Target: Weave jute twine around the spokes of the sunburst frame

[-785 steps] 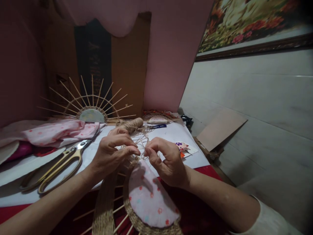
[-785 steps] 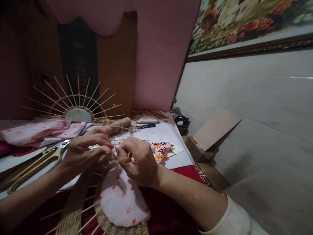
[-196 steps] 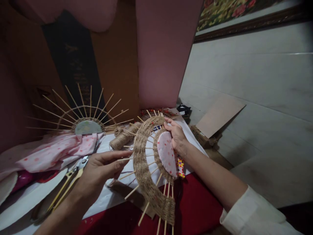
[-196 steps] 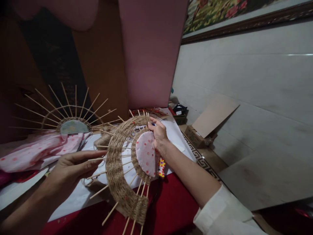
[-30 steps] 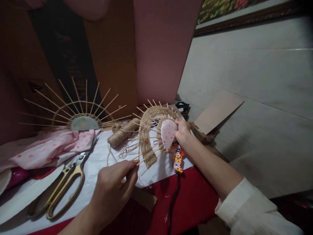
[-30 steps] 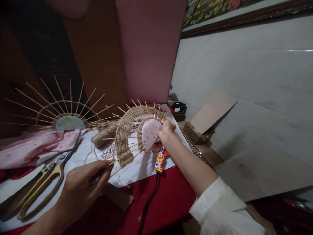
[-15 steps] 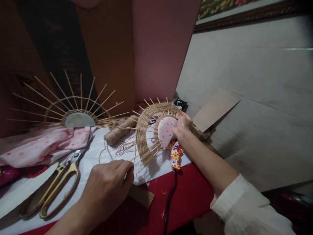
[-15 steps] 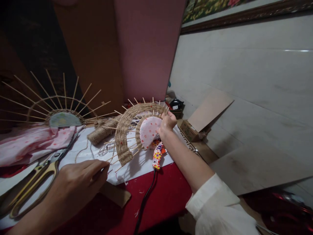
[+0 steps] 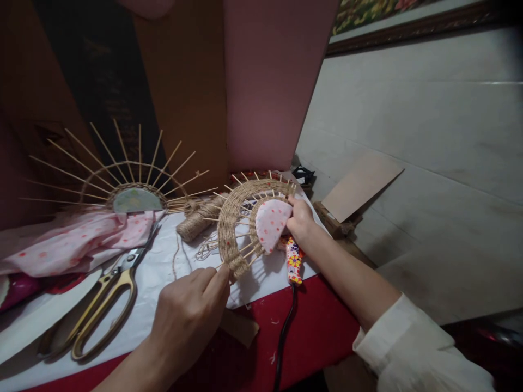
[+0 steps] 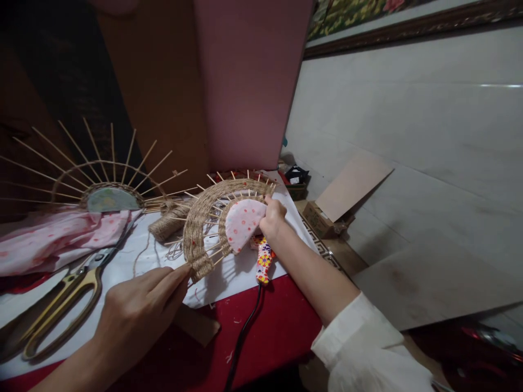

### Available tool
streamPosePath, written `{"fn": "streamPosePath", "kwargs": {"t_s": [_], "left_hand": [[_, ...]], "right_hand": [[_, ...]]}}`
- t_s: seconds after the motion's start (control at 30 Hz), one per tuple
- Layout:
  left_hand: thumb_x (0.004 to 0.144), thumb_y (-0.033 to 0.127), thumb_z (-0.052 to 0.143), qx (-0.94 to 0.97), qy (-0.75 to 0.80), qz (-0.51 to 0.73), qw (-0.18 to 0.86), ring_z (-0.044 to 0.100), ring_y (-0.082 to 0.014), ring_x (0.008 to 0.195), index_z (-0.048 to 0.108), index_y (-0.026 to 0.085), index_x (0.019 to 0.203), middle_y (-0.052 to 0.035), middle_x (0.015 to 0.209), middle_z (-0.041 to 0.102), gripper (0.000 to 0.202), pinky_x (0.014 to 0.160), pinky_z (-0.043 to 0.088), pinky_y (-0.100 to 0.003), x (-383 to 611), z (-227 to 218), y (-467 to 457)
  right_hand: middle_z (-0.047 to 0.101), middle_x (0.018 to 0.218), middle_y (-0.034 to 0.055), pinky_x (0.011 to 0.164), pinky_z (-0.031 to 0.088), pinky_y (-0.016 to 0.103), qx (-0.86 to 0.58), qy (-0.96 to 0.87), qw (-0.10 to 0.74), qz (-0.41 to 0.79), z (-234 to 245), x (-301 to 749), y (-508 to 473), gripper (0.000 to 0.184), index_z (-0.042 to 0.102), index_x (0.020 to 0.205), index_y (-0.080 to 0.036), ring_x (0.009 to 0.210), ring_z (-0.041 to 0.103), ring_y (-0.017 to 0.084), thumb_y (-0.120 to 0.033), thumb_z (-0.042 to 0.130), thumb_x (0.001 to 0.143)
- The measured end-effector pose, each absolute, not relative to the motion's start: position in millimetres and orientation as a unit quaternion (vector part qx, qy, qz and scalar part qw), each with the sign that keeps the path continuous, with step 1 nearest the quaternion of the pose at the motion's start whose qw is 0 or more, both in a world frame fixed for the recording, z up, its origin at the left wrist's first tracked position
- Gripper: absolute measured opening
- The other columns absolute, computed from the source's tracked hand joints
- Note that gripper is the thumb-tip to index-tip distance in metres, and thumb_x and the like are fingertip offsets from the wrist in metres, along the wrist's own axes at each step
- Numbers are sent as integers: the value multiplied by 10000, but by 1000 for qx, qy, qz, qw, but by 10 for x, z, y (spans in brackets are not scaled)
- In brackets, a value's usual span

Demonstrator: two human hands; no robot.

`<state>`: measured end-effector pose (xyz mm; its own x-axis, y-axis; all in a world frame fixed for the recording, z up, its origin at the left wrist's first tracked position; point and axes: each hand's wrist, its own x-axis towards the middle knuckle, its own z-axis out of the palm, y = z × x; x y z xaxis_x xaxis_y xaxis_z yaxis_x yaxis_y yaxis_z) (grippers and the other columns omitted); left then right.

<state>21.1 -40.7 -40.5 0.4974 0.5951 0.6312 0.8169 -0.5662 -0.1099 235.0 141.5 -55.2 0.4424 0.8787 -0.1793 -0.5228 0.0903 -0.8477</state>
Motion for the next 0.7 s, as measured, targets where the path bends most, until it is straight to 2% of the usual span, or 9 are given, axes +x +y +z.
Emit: {"fn": "streamPosePath", "kwargs": {"t_s": [0.13, 0.23, 0.37, 0.47, 0.57, 0.7], "left_hand": [[834, 142, 536, -811, -450, -273, 254, 593, -173, 536, 639, 173, 855, -17, 634, 628, 110, 455, 363, -278, 160, -374, -369], [844, 173, 554, -789, -467, -287, 277, 608, -171, 565, 643, 177, 852, -19, 658, 650, 89, 474, 365, -280, 104, -359, -322], [846, 161, 555, -775, -474, -307, 284, 635, -174, 646, 646, 166, 878, -38, 719, 672, 97, 516, 394, -270, 38, -336, -274], [843, 123, 546, -773, -473, -303, 295, 633, -176, 685, 643, 154, 903, -46, 746, 671, 118, 548, 408, -267, 11, -320, -264], [846, 117, 540, -775, -466, -297, 307, 614, -166, 660, 640, 144, 937, -37, 722, 655, 138, 536, 396, -263, 1, -308, -268], [856, 122, 522, -774, -470, -277, 320, 570, -152, 571, 650, 156, 884, -4, 621, 600, 135, 497, 361, -273, 13, -294, -282]], "right_hand": [[607, 528, 7, 541, 533, 310, -457, -151, 646, 592, -503, 2216, 1323, 242, 550, 692, -160, 507, 598, 158, -347, 523, 843], [665, 620, 28, 607, 544, 318, -418, -146, 636, 632, -425, 2069, 1167, 289, 595, 765, -155, 582, 633, 163, -410, 507, 867], [711, 731, 21, 664, 552, 318, -324, -97, 652, 679, -330, 1895, 918, 194, 625, 832, -176, 656, 656, 159, -367, 597, 826], [717, 775, 38, 620, 560, 323, -280, -125, 586, 750, -308, 1807, 751, 154, 635, 879, -184, 647, 656, 170, -296, 662, 777], [712, 768, 84, 565, 564, 310, -258, -189, 504, 802, -331, 1758, 653, 156, 644, 852, -146, 620, 654, 182, -248, 691, 744], [704, 749, 91, 521, 557, 259, -263, -216, 517, 785, -351, 1730, 624, 129, 645, 845, -116, 627, 661, 177, -168, 671, 730]]}}
